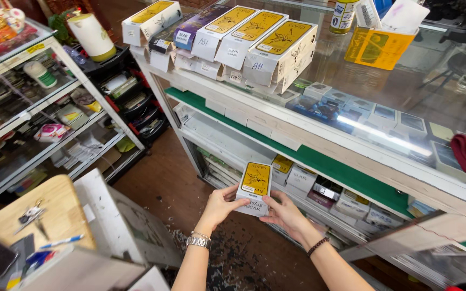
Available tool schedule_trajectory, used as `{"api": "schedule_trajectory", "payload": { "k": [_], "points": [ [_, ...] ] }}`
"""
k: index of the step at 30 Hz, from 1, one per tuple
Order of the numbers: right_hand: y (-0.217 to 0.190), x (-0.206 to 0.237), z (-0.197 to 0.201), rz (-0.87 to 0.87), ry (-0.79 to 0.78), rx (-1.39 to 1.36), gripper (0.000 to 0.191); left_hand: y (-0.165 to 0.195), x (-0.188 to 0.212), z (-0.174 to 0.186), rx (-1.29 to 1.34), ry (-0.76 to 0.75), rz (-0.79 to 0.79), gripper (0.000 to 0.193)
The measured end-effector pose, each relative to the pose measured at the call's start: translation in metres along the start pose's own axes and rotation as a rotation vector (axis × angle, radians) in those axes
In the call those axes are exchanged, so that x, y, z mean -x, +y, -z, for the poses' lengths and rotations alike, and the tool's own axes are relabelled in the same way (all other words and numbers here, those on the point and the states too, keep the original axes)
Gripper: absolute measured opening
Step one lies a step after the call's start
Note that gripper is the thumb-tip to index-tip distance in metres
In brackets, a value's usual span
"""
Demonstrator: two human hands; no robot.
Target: The person wipes phone boxes with a red cloth on a glass display counter, opens some boxes to handle the paper inserts inside, and places the boxes back on the counter and lower shelf. They repeat the wiping and repositioning across several boxes.
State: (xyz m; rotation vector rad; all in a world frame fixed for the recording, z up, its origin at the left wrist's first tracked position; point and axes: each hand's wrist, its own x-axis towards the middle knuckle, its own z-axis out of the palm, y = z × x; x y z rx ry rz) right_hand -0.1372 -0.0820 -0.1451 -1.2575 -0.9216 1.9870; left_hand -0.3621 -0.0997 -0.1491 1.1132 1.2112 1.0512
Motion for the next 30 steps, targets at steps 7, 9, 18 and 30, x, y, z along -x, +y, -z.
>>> {"api": "schedule_trajectory", "payload": {
  "k": [7,9,18,30],
  "points": [
    [0.015,-0.089,0.013,0.130,0.268,-0.030,0.075,-0.034,-0.085,-0.004,-0.071,-0.088,0.005,0.068],
    [0.013,-0.107,0.020,0.202,0.323,-0.031,0.073,-0.036,-0.109,-0.012,-0.095,-0.111,0.030,0.069],
    [0.013,-0.125,0.034,0.348,0.560,0.483,0.072,-0.027,-0.181,-0.054,-0.162,-0.237,0.018,0.076],
    [0.039,-0.116,0.058,0.153,0.419,0.771,0.081,-0.043,-0.175,-0.078,-0.536,-0.054,0.018,0.097]
  ]
}}
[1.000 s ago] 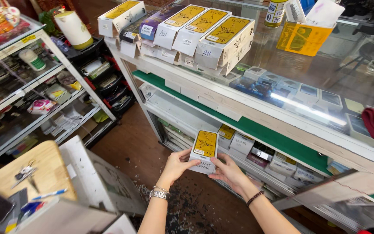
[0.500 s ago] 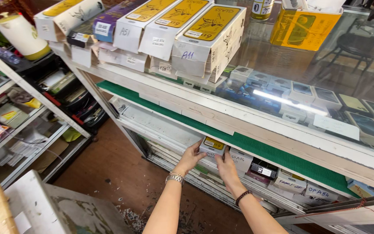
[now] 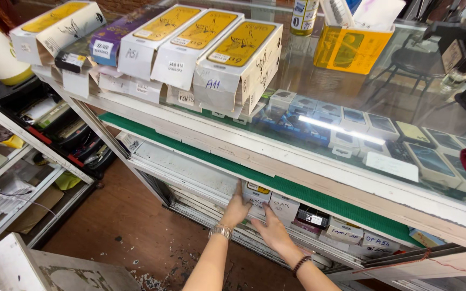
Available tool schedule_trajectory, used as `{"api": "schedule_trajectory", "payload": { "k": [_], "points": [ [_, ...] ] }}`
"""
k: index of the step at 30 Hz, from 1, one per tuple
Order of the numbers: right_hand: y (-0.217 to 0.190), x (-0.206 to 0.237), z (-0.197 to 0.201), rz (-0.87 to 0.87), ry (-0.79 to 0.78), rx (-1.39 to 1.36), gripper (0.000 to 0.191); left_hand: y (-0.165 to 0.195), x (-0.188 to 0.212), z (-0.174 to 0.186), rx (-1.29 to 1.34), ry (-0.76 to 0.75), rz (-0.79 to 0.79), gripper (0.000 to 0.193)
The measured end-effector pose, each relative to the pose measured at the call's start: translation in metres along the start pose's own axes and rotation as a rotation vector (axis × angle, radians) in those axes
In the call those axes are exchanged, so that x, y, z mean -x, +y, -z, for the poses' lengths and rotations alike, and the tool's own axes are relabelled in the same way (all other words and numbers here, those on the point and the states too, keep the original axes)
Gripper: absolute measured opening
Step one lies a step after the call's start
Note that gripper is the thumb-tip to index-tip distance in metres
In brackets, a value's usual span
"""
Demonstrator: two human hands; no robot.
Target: The person wipes phone boxes with a red cloth on a glass display counter, opens some boxes to handle the paper inserts inside, and places the boxes back on the counter and lower shelf. They repeat the wiping and repositioning across several boxes.
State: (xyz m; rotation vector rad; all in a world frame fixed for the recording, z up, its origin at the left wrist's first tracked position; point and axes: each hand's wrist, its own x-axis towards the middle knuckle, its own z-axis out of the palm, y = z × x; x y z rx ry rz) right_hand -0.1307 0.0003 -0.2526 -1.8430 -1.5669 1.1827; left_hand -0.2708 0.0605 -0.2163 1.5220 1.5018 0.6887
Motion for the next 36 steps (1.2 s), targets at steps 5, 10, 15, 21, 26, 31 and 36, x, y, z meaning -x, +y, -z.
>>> {"api": "schedule_trajectory", "payload": {
  "k": [5,10,15,21,26,31,36],
  "points": [
    [-0.039,0.023,0.057,0.171,-0.394,-0.122,0.059,0.007,0.016,0.015,-0.322,-0.031,-0.155,0.057],
    [-0.114,0.052,0.119,0.240,-0.528,-0.271,0.050,0.073,0.022,0.077,-0.517,-0.185,-0.120,0.027],
    [-0.168,0.075,0.160,0.290,-0.389,-0.412,0.045,0.165,0.049,0.133,-0.283,0.449,-0.358,0.030],
    [-0.185,0.087,0.187,0.280,-0.343,-0.439,0.044,0.219,0.025,0.144,-0.368,0.837,-0.667,0.077],
    [-0.169,0.078,0.216,0.287,-0.305,-0.434,0.049,0.208,0.013,0.117,-0.343,0.726,-0.626,0.062],
    [-0.164,0.033,0.218,0.112,-0.226,-1.025,0.077,0.214,0.040,0.068,-0.318,0.774,-0.623,0.057],
    [-0.178,0.013,0.197,0.179,-0.293,-1.264,0.100,0.213,0.088,0.027,-0.227,0.679,-0.660,0.058]
  ]
}}
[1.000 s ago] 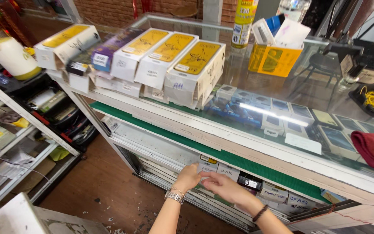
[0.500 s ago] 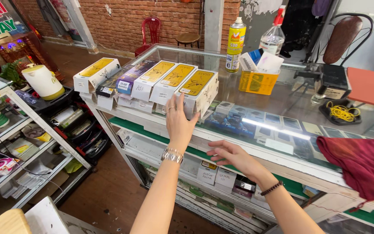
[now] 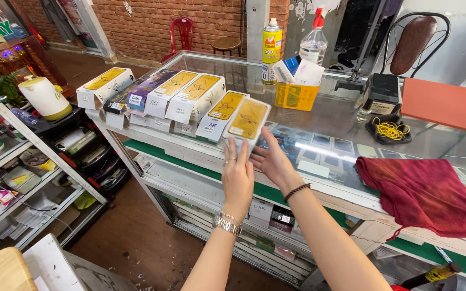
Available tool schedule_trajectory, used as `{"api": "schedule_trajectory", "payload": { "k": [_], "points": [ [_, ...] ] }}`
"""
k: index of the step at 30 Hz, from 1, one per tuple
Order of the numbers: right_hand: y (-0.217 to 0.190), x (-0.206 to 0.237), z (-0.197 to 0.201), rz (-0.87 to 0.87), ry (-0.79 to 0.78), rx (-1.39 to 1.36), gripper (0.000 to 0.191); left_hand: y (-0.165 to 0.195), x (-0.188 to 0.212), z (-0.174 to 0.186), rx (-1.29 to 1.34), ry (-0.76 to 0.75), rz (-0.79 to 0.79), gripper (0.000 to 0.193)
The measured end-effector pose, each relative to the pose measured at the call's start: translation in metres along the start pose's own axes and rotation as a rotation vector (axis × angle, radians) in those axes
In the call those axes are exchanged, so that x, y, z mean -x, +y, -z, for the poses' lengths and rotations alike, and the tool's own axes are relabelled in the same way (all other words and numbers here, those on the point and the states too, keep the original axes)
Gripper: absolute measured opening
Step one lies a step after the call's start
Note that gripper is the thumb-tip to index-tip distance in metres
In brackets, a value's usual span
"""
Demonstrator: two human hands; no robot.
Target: The person wipes phone boxes with a red cloth on a glass display counter, opens some boxes to handle the paper inserts inside, and places the boxes back on the counter and lower shelf. They repeat the wiping and repositioning across several boxes.
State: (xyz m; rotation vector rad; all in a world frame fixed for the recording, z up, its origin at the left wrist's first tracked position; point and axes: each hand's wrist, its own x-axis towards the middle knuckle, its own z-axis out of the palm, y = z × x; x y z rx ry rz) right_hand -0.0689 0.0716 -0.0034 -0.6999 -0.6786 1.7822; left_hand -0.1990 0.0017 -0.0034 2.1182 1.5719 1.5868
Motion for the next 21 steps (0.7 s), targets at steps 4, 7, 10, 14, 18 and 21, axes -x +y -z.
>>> {"api": "schedule_trajectory", "payload": {
  "k": [4,7,10,14,18,21],
  "points": [
    [-0.004,0.022,0.002,-0.002,0.175,0.227,0.098,0.017,0.022,0.008,0.106,-0.056,-0.029,0.059],
    [-0.020,0.049,0.019,0.001,0.210,0.301,0.098,0.032,0.035,0.008,0.124,-0.078,-0.139,0.063],
    [-0.039,0.075,0.041,0.024,0.237,0.566,0.089,0.050,0.042,-0.005,0.171,-0.101,-0.126,0.065],
    [-0.084,0.122,0.074,0.255,0.221,1.525,0.069,0.066,0.042,-0.028,0.066,-0.006,0.068,0.086],
    [-0.130,0.180,0.116,0.167,0.879,2.307,0.081,0.060,0.022,-0.042,0.101,0.019,0.100,0.133],
    [-0.128,0.205,0.143,0.069,0.934,2.159,0.070,0.052,0.008,-0.046,0.242,-0.070,0.261,0.137]
  ]
}}
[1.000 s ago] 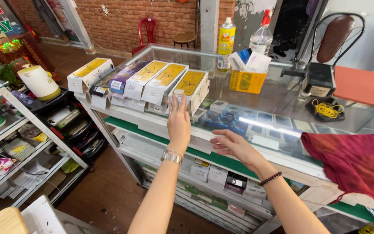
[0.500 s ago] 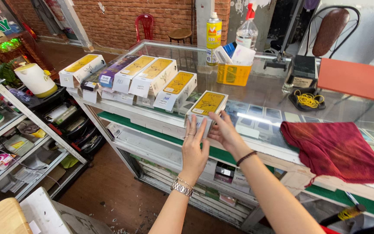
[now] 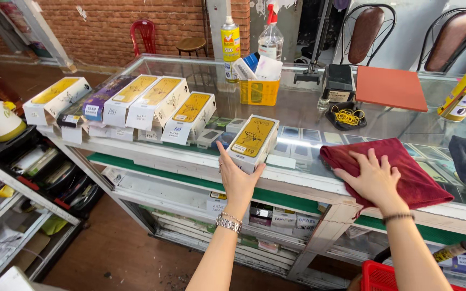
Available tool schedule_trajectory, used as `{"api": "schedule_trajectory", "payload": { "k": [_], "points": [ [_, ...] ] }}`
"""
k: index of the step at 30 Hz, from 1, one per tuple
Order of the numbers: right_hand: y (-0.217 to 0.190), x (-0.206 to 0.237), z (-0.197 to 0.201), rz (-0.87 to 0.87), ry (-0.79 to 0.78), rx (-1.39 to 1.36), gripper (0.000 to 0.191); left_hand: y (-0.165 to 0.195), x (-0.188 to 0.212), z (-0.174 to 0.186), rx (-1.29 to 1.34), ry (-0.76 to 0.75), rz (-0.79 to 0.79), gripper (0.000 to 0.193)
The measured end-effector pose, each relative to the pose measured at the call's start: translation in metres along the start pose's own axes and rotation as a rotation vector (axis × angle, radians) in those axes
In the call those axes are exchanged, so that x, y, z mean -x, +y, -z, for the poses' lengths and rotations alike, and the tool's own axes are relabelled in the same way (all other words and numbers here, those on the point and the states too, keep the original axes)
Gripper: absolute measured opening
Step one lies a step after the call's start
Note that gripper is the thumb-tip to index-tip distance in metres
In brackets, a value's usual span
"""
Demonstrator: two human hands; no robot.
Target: The person wipes phone boxes with a red cloth on a glass display counter, opens some boxes to handle the paper inserts inside, and places the boxes back on the counter and lower shelf. They repeat the wiping and repositioning across several boxes.
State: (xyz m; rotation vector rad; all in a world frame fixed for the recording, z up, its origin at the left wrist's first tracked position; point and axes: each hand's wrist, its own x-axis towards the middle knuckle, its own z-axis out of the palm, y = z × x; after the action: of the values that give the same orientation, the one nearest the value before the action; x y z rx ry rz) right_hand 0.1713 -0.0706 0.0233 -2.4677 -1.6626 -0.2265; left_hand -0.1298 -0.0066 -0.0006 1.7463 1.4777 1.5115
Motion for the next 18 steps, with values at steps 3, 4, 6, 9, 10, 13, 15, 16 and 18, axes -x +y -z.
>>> {"api": "schedule_trajectory", "payload": {
  "k": [3,4,6,9,10,13,15,16,18],
  "points": [
    [0.001,0.006,-0.011,-0.067,0.131,-0.328,0.046,-0.006,-0.003,0.003,0.012,-0.026,-0.063,0.135],
    [-0.008,0.006,-0.010,-0.115,0.172,-0.512,0.045,-0.009,0.002,0.003,0.040,-0.054,-0.042,0.136],
    [-0.035,0.010,-0.004,0.006,0.340,-0.751,0.042,-0.014,0.014,0.002,0.100,-0.102,-0.009,0.138],
    [-0.107,0.019,0.007,0.457,0.422,-0.774,0.038,-0.020,0.022,-0.007,0.148,-0.109,-0.118,0.140],
    [-0.136,0.025,0.006,0.618,0.403,-0.715,0.040,-0.022,0.022,-0.007,-0.157,-0.026,-0.277,0.135],
    [-0.167,0.024,0.014,0.779,0.286,-0.604,0.040,-0.025,0.018,-0.006,-0.449,0.059,-0.455,0.127],
    [-0.163,0.001,0.023,0.635,0.191,-0.539,0.044,-0.023,0.020,-0.002,0.178,-0.120,-0.173,0.129],
    [-0.155,-0.016,0.030,0.496,0.139,-0.496,0.049,-0.019,0.021,-0.002,0.164,-0.146,-0.139,0.131],
    [-0.154,-0.022,0.029,0.430,0.084,-0.473,0.048,-0.013,0.027,0.001,0.124,-0.214,-0.049,0.135]
  ]
}}
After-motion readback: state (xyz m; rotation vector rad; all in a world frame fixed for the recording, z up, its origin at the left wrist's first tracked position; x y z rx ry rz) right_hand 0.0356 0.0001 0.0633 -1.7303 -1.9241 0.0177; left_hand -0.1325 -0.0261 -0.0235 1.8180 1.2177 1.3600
